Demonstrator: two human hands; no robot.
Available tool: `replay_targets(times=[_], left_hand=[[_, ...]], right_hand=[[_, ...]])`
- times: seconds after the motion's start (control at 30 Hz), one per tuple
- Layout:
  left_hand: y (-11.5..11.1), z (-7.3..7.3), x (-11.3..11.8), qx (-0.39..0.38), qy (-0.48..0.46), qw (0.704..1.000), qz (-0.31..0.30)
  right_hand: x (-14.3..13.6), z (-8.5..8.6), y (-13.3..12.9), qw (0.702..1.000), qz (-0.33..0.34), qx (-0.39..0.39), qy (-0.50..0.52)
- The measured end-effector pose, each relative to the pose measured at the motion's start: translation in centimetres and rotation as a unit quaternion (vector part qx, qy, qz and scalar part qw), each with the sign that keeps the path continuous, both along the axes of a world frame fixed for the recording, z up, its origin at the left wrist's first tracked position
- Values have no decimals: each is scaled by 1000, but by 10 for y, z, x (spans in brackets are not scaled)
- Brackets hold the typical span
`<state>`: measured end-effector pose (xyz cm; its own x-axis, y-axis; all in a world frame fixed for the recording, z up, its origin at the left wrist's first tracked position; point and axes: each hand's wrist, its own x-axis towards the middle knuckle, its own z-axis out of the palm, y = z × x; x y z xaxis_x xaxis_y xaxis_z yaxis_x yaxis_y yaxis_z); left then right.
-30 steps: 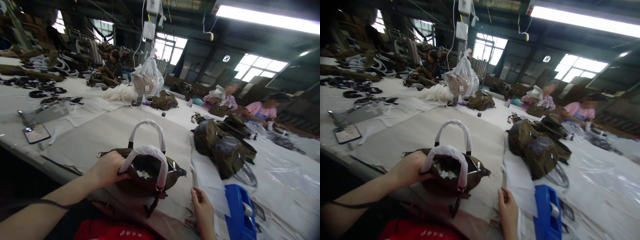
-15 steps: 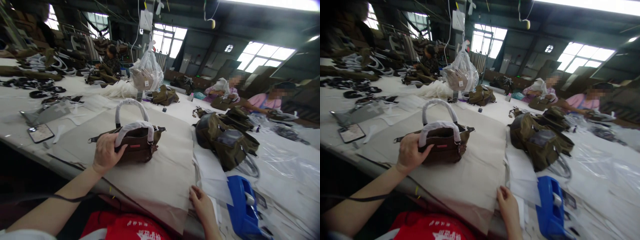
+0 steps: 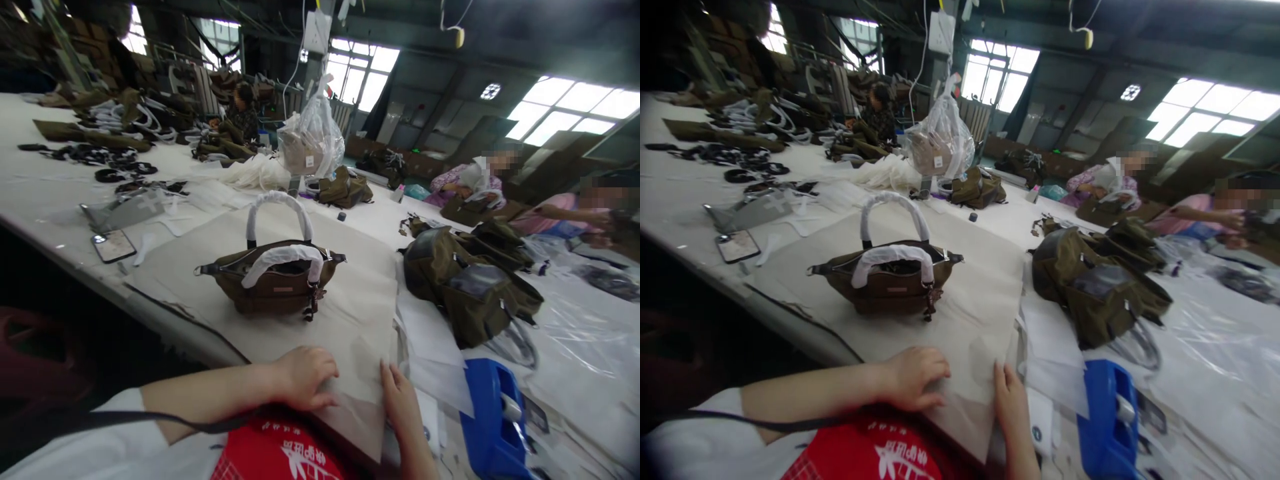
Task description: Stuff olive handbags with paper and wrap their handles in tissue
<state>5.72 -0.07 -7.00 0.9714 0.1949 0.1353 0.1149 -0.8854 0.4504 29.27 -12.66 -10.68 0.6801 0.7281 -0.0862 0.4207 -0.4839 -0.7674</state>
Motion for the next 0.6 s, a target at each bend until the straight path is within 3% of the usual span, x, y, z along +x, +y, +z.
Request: replay_targets(times=[0.17,0.33,0.6], left_hand=[[-27,-17,36,92,43,993,-64],[-36,-37,51,145,26,986,-75],[-32,-34,54,174,40,973,-146]], right_hand=[[11,-9,-25,987,-62,-21,145],[15,2,-47,988,-84,5,128],[17,7,-55,987,-84,42,130]])
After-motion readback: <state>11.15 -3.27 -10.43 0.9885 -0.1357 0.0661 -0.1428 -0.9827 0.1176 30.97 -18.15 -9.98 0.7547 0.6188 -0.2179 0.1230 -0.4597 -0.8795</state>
